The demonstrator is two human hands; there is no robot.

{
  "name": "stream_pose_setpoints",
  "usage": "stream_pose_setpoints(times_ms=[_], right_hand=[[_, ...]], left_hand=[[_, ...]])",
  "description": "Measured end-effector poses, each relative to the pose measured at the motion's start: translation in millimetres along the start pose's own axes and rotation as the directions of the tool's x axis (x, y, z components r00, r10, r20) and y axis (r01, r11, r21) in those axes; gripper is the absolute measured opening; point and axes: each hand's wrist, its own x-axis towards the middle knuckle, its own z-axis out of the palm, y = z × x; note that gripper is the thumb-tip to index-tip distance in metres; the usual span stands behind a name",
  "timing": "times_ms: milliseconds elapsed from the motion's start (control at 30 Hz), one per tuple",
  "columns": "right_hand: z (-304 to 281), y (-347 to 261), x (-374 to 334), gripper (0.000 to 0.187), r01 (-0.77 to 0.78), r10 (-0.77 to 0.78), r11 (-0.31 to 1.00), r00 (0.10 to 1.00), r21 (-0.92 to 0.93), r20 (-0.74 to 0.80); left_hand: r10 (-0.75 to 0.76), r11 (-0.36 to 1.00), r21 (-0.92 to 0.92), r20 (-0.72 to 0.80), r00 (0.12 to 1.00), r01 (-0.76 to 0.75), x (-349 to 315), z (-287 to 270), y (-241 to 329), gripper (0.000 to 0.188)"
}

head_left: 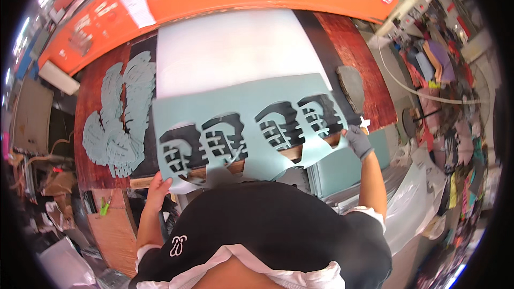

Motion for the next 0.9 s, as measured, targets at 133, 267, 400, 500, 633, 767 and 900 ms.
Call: stream_pose_setpoints(times_ms=[133, 267, 400, 500, 633, 767, 900], right_hand=[[9.4, -32.6, 44.1, 0.028, 0.126, -0.230, 0.932, 0.931, 0.339, 0.285], [45.8, -65.1, 95.4, 0.025, 0.199, -0.195, 0.978, 0.978, -0.060, 0.069], [32.5, -62.9, 36.6, 0.052, 0.338, -0.346, 0.933, 0.936, 0.125, 0.057], [0.4, -33.5, -61.7, 0.043, 0.400, -0.413, 0.870, 0.911, 0.290, -0.017], [-26.4, 12.3, -171.8, 0.030, 0.284, -0.238, 0.921, 0.952, 0.265, -0.193], [-3.8, 50.2, -240.4, 0.034, 0.092, -0.062, 0.995, 0.857, 0.033, -0.512], [71.4, 84.4, -313.1, 0.033, 0.109, 0.052, 0.981, 0.652, 0.161, -0.756]], left_hand=[[0.096, 0.896, -0.428, -0.066, 0.993, -0.115, 49.4, 2.1, 24.8, 0.025], [0.155, 0.988, 0.014, -0.209, 0.966, -0.155, 107.1, 17.2, 68.4, 0.019], [0.430, 0.885, 0.319, -0.283, 0.857, -0.338, 76.6, 40.3, 88.3, 0.021], [0.534, 0.822, 0.298, -0.103, 0.840, -0.486, 44.0, 79.8, 94.7, 0.032], [0.575, 0.767, 0.185, 0.223, 0.787, -0.614, 37.1, 162.6, 119.3, 0.031], [0.518, 0.662, 0.099, 0.656, 0.549, -0.743, 55.1, 243.0, 142.7, 0.030], [0.383, 0.614, 0.034, 0.861, 0.336, -0.788, 69.0, 292.0, 140.1, 0.026]])
